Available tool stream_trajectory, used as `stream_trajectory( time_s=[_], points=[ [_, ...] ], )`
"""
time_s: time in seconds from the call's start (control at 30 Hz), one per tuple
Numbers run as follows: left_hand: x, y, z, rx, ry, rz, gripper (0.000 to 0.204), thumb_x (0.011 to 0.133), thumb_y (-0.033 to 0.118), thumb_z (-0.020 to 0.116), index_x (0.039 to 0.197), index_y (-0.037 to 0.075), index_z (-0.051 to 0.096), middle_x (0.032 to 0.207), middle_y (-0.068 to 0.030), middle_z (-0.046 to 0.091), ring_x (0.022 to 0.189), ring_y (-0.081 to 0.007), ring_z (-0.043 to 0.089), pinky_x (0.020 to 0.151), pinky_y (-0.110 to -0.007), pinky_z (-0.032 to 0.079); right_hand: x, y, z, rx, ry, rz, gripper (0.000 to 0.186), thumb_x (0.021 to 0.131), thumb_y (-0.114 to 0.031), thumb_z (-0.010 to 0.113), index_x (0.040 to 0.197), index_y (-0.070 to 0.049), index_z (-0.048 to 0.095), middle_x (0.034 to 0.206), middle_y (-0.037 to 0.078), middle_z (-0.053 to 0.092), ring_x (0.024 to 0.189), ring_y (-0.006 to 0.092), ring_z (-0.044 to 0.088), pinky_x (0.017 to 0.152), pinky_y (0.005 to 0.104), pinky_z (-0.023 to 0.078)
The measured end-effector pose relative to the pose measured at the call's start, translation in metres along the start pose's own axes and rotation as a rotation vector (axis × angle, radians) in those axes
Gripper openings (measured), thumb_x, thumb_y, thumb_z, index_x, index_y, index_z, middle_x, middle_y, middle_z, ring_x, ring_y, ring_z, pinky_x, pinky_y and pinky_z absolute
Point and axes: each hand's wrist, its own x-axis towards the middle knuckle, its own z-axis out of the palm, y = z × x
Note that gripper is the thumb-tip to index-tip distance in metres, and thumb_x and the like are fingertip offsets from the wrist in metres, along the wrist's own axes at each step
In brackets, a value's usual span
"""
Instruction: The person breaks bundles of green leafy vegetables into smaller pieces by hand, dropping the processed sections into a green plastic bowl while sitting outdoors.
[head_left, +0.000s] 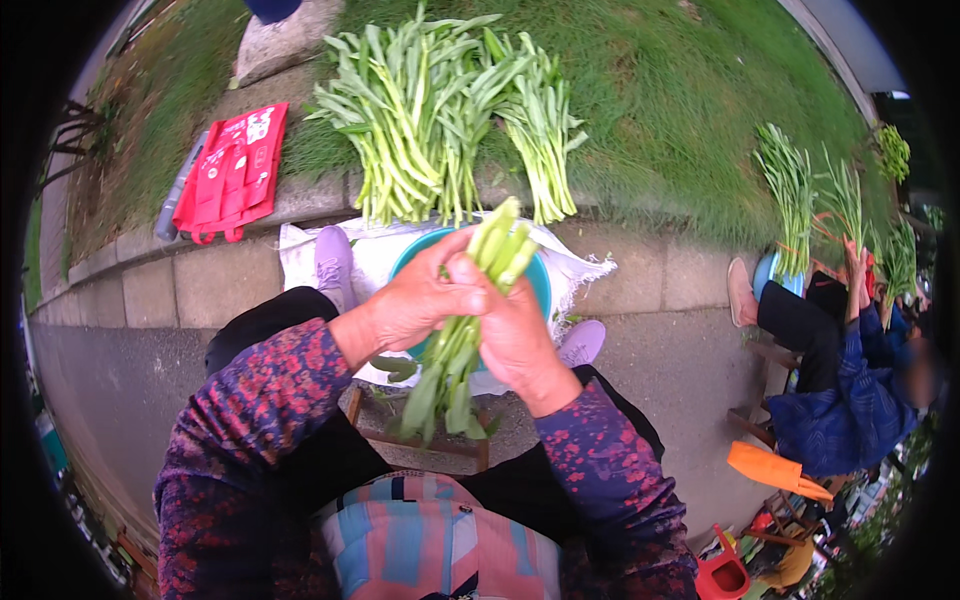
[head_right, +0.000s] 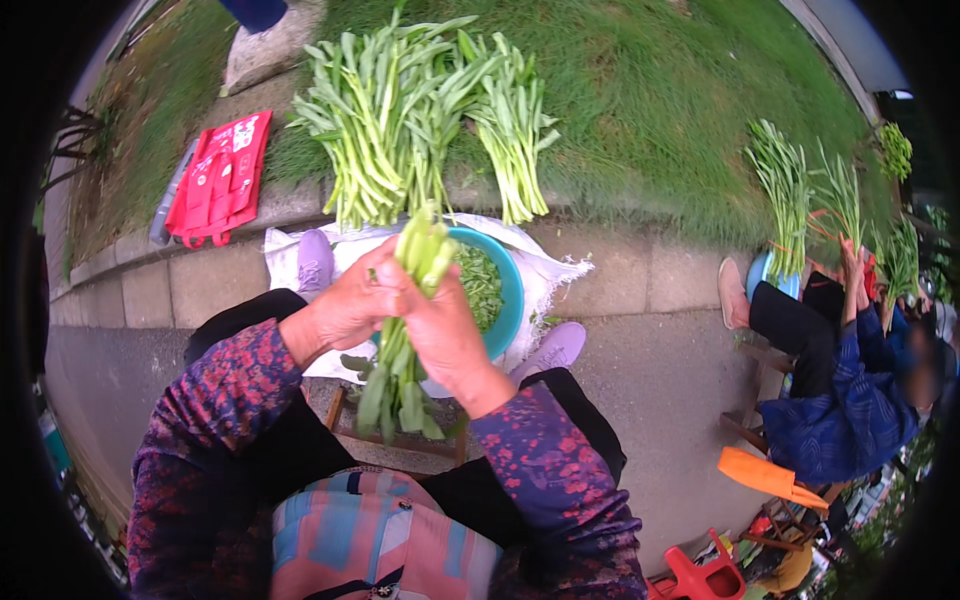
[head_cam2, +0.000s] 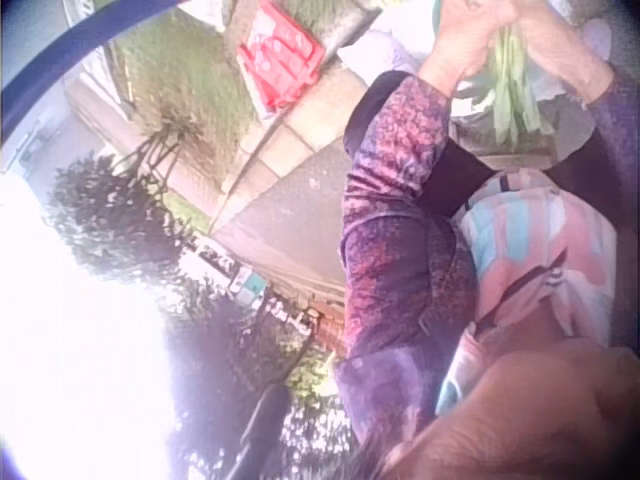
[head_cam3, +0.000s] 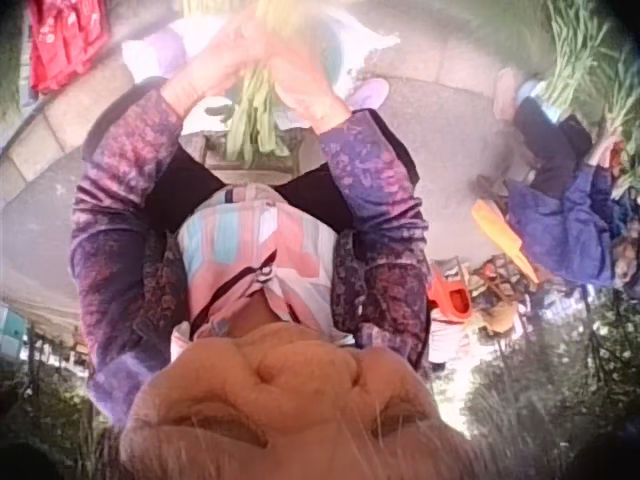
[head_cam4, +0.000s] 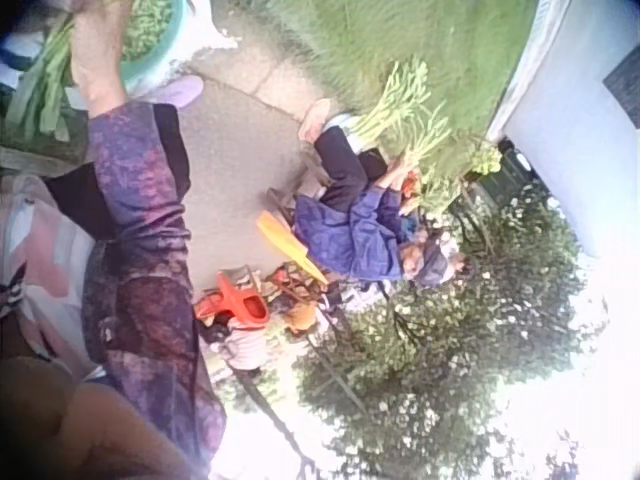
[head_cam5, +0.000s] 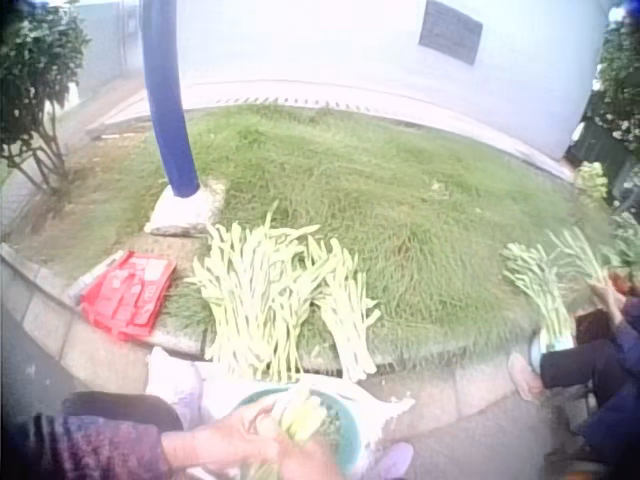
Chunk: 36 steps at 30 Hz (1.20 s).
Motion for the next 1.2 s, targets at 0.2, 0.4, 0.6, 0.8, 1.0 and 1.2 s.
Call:
stream_trajectory(
  time_s=[0.2,0.4,0.6,0.8,1.0,1.2],
  points=[
    [-0.007,-0.014,-0.023,0.037,-0.047,-0.155,0.104,0.063,0.049,0.080,0.141,0.006,0.027,0.121,-0.0156,0.052,0.112,-0.0308,0.053,0.098,-0.042,0.042,-0.004,0.024,0.002,-0.176,0.049,-0.058,0.030,0.091,-0.032,0.059,0.101,-0.004,0.057,0.089,-0.001,0.058,0.081,0.0056,0.052,0.074,0.0245,0.044],
    [-0.010,-0.018,-0.027,-0.076,-0.060,-0.235,0.088,0.067,0.034,0.081,0.136,0.005,0.034,0.124,-0.0059,0.050,0.117,-0.0180,0.048,0.101,-0.033,0.036,-0.008,0.022,0.003,-0.132,0.086,-0.019,0.030,0.092,-0.033,0.058,0.097,-0.003,0.059,0.086,-0.001,0.058,0.077,0.0060,0.052,0.070,0.0240,0.045],
    [-0.010,-0.019,-0.023,-0.123,-0.083,-0.230,0.082,0.068,0.020,0.081,0.135,0.007,0.036,0.124,-0.0046,0.051,0.117,-0.0167,0.048,0.101,-0.033,0.036,-0.006,0.005,-0.002,-0.072,0.015,0.084,0.029,0.092,-0.028,0.058,0.102,-0.001,0.059,0.092,0.006,0.062,0.085,0.0116,0.059,0.077,0.0260,0.048],
    [-0.005,-0.007,-0.012,-0.096,-0.192,-0.189,0.079,0.074,0.007,0.076,0.138,0.006,0.031,0.128,-0.0053,0.047,0.117,-0.0151,0.046,0.101,-0.031,0.036,-0.003,-0.012,-0.016,-0.723,0.028,-0.216,0.032,0.085,-0.036,0.063,0.094,-0.005,0.067,0.099,0.007,0.060,0.093,0.0230,0.053,0.086,0.0355,0.039],
    [0.000,0.004,-0.003,0.190,-0.266,-0.220,0.049,0.085,0.017,0.067,0.125,0.003,0.043,0.105,-0.0066,0.059,0.094,-0.0151,0.059,0.088,-0.030,0.045,0.007,-0.022,-0.032,-0.773,-0.017,-0.147,0.040,0.084,-0.035,0.065,0.108,-0.004,0.056,0.092,0.008,0.063,0.086,0.0193,0.056,0.078,0.0332,0.044],
    [-0.002,0.003,-0.004,0.100,-0.168,-0.282,0.023,0.092,0.016,0.056,0.109,0.000,0.056,0.093,-0.0076,0.064,0.082,-0.0151,0.061,0.077,-0.029,0.050,0.005,-0.042,-0.019,-0.359,-0.037,0.121,0.043,0.086,-0.033,0.066,0.109,0.001,0.055,0.083,0.005,0.060,0.051,0.0082,0.051,0.043,0.0224,0.044]
  ],
)
